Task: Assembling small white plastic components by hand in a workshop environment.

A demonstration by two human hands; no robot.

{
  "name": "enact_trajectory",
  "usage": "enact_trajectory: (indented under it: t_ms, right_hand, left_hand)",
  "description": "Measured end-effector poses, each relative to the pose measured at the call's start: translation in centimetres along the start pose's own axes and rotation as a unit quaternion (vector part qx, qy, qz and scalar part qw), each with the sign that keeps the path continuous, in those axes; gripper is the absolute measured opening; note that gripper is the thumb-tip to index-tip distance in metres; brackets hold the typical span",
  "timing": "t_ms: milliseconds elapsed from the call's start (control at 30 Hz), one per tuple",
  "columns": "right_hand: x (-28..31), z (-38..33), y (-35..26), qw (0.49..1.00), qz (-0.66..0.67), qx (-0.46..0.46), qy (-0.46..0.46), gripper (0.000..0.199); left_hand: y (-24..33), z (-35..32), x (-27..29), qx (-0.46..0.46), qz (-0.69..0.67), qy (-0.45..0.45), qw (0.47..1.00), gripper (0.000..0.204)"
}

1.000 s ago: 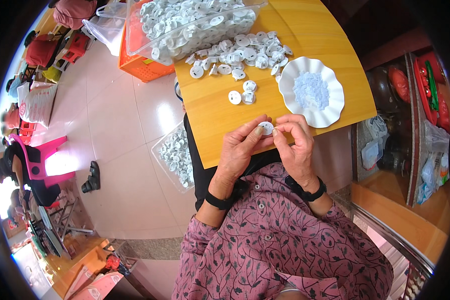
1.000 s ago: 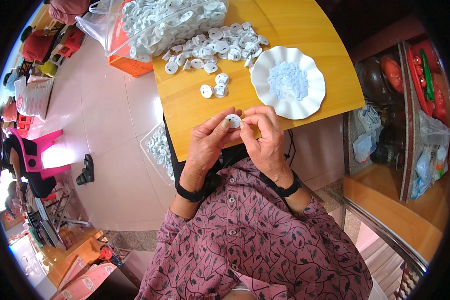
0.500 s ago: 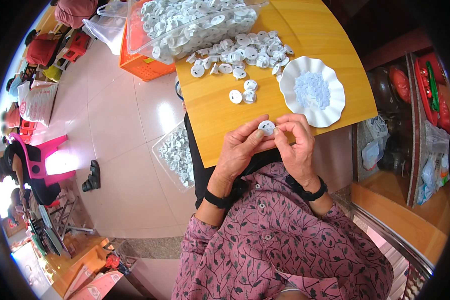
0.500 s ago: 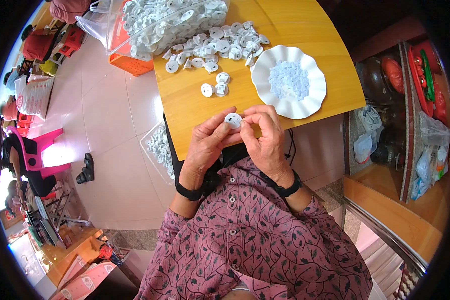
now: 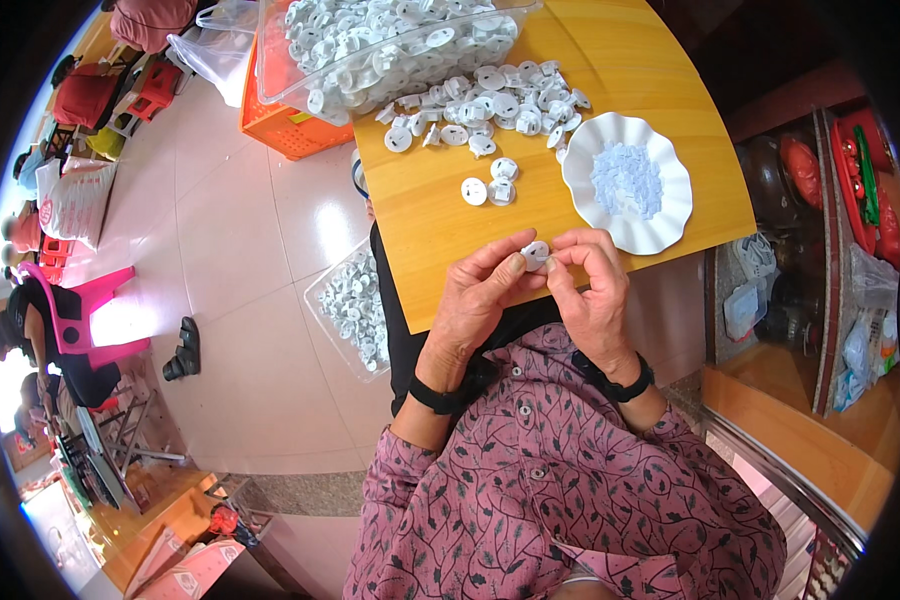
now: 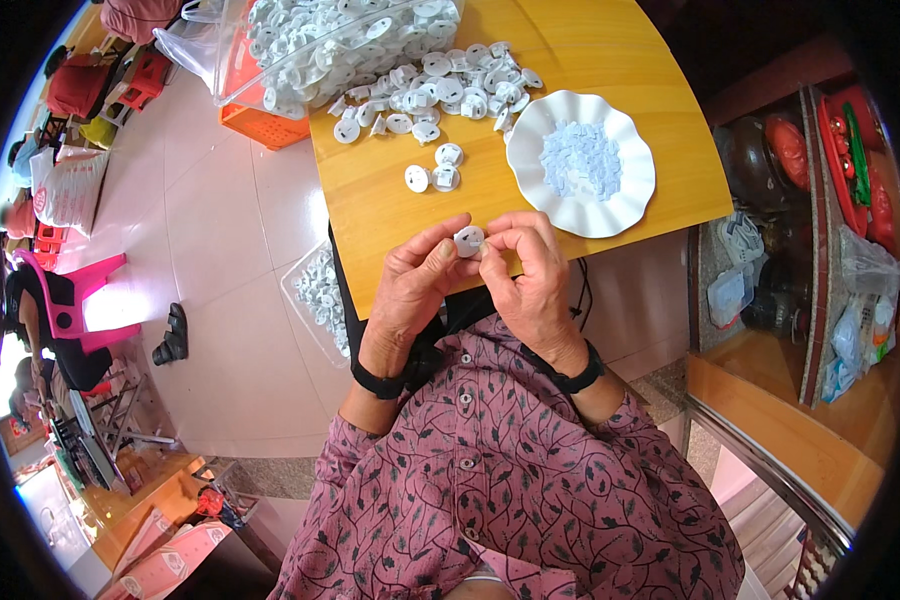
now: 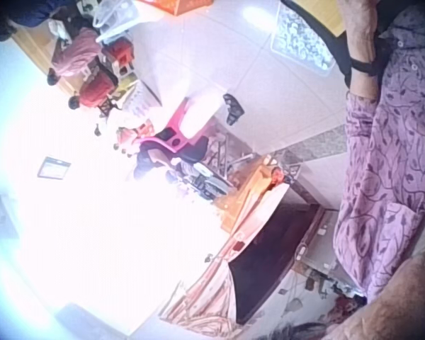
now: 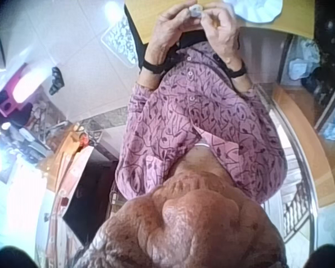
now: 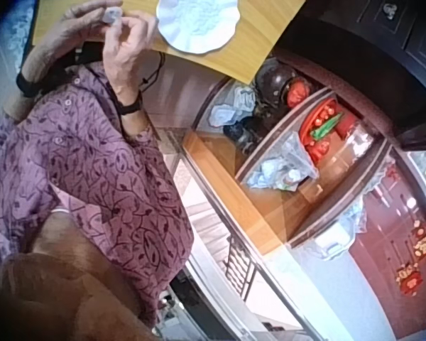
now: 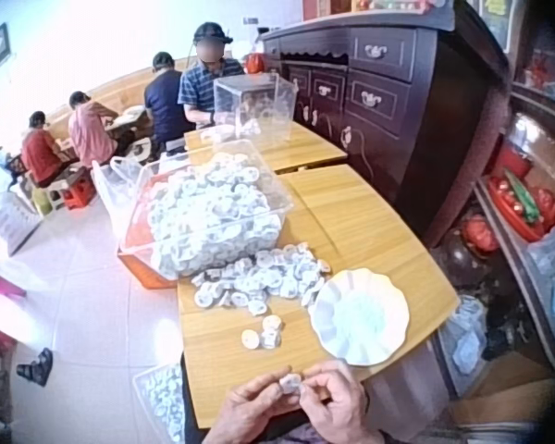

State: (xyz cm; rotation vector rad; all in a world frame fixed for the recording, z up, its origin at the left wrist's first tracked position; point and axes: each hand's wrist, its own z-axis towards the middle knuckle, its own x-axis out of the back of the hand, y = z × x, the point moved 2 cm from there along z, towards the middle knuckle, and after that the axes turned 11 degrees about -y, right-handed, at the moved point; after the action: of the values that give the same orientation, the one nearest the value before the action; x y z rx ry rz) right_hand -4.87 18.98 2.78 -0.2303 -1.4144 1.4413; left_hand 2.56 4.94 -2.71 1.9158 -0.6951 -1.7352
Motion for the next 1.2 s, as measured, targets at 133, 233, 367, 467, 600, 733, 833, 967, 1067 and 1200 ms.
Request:
enact_trajectory:
  t_ms: [133,233,367,467,600,733,833,967,1067,1200]
  right_hand:
    - [-0.21,-0.11,0.11,1.000,-0.018,0.011,0.007,0.012]
    - [-0.37,-0.15,0.08,0.999,-0.032,0.021,0.009,0.013]
    - [-0.41,-0.15,0.08,0.998,-0.058,0.039,0.011,0.016]
    - [-0.47,-0.13,0.04,0.996,-0.070,0.048,0.014,0.018]
    - [-0.41,-0.01,-0.02,0.995,-0.084,0.057,0.004,0.019]
    - [-0.43,0.07,-0.03,0.994,-0.094,0.060,-0.005,0.020]
    - [-0.45,0.11,-0.15,0.994,-0.094,0.058,-0.014,0.020]
    - [-0.58,0.15,-0.23,0.995,-0.081,0.057,-0.016,0.021]
    - [-0.72,0.26,-0.22,0.995,-0.082,0.054,-0.011,0.020]
    - [-0.77,0.36,-0.19,0.995,-0.083,0.056,-0.021,0.019]
  left_hand:
    - [-0.23,0.10,-0.11,-0.009,-0.013,0.001,1.000,0.040]
    - [-0.21,0.10,-0.18,-0.012,-0.031,-0.009,0.999,0.037]
    - [-0.09,0.10,-0.37,-0.005,-0.020,0.002,1.000,0.037]
    - [-0.14,0.10,-0.41,-0.005,-0.011,0.008,1.000,0.037]
    - [0.07,0.07,-0.51,-0.001,0.008,0.016,1.000,0.037]
    - [0.14,0.07,-0.62,-0.007,0.019,0.017,1.000,0.038]
    - [0.18,0.04,-0.42,-0.015,0.068,0.013,0.998,0.037]
    - [0.38,0.03,-0.75,-0.010,0.039,0.016,0.999,0.035]
    - [0.33,0.08,-0.55,-0.019,0.045,0.015,0.999,0.035]
    - [0.15,-0.02,0.13,-0.031,0.032,0.005,0.999,0.034]
